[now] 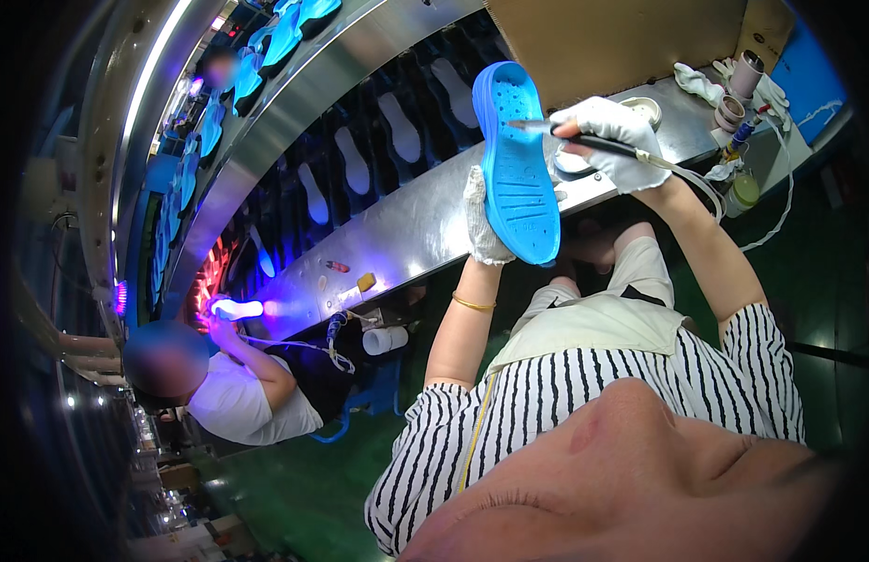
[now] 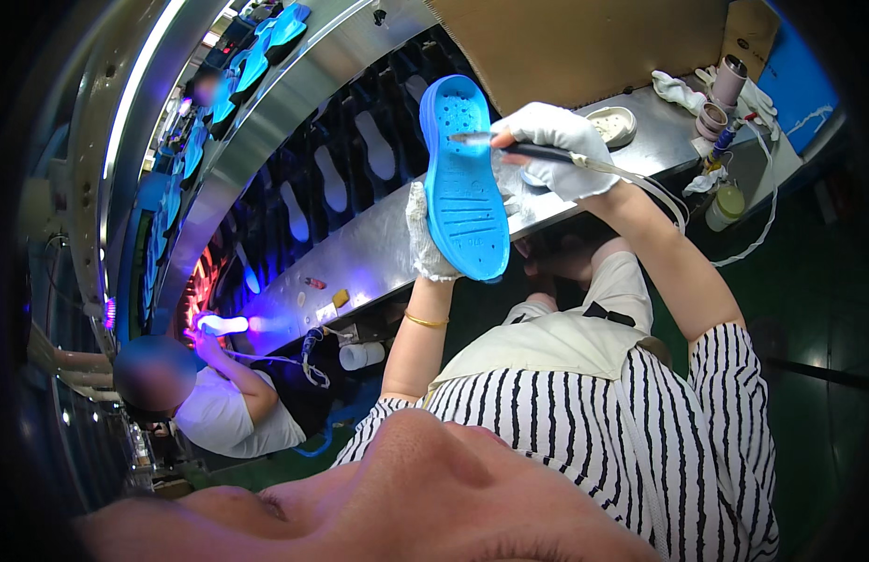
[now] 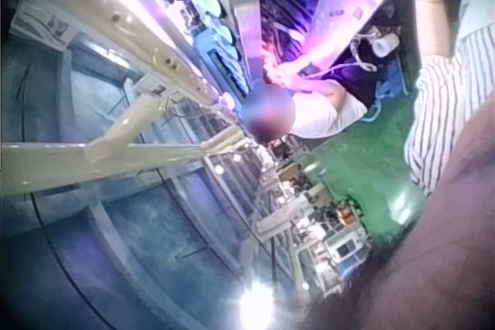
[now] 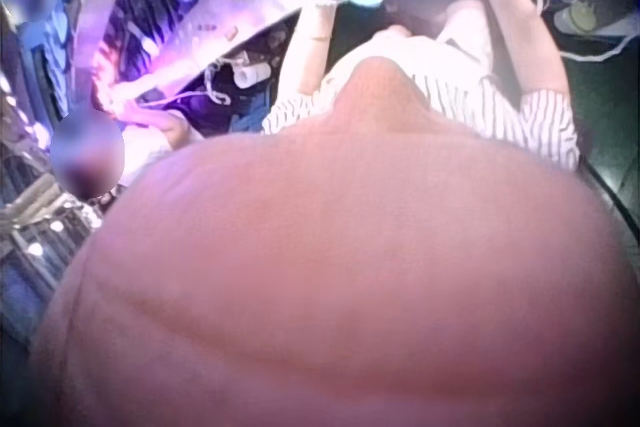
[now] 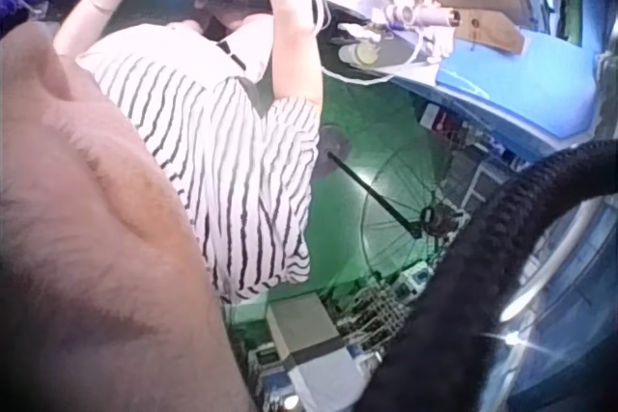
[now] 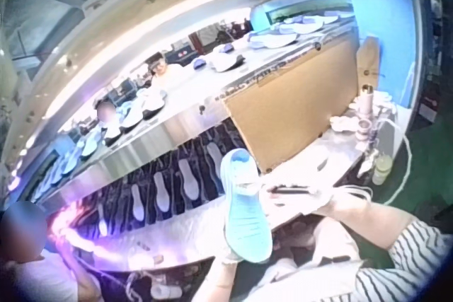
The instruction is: The person applies a liquid substance to blue shoe soles using a handheld brush, reaching for new soles from a conveyor belt and placing them back after treatment.
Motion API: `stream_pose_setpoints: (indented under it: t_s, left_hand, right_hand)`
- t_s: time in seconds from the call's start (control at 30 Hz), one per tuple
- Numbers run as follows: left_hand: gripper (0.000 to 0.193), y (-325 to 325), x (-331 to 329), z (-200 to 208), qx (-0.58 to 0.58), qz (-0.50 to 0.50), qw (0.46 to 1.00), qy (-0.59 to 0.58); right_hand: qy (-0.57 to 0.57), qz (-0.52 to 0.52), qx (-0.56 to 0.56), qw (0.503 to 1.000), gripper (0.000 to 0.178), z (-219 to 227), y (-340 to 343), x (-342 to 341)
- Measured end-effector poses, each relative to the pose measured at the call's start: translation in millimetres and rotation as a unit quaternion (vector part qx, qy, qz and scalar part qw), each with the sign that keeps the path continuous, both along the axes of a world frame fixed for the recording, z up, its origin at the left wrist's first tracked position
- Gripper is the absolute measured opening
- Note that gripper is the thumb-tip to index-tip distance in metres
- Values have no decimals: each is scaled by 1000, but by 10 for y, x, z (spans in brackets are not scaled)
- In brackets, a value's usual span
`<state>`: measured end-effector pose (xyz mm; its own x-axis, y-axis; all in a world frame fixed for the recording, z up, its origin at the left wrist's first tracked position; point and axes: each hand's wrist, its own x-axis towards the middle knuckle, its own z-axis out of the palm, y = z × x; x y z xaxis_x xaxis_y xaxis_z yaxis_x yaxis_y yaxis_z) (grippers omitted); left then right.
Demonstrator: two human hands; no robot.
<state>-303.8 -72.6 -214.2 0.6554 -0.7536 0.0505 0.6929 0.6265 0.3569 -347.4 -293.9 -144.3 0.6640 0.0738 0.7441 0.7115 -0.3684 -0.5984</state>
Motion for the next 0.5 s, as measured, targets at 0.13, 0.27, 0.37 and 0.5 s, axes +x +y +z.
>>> stream_pose_setpoints:
  t_s: [0.13, 0.27, 0.37, 0.5]
  left_hand:
    - [77, -45, 60, 229, 76, 44, 995, -46]
    - [76, -39, 252, 418, 129, 79, 982, -116]
    - [84, -29, 524, 747, 33, -14, 994, -108]
    - [87, -185, 1273, 1517, -17, -39, 953, -299]
  right_hand:
    - [-88, -1, -174, 981, 22, 75, -41, 41]
    - [-41, 59, -208, 976, 19, 127, -101, -196]
    - [13, 26, -119, 992, 19, 236, -241, -367]
    - [-28, -76, 0, 997, 22, 318, -336, -421]
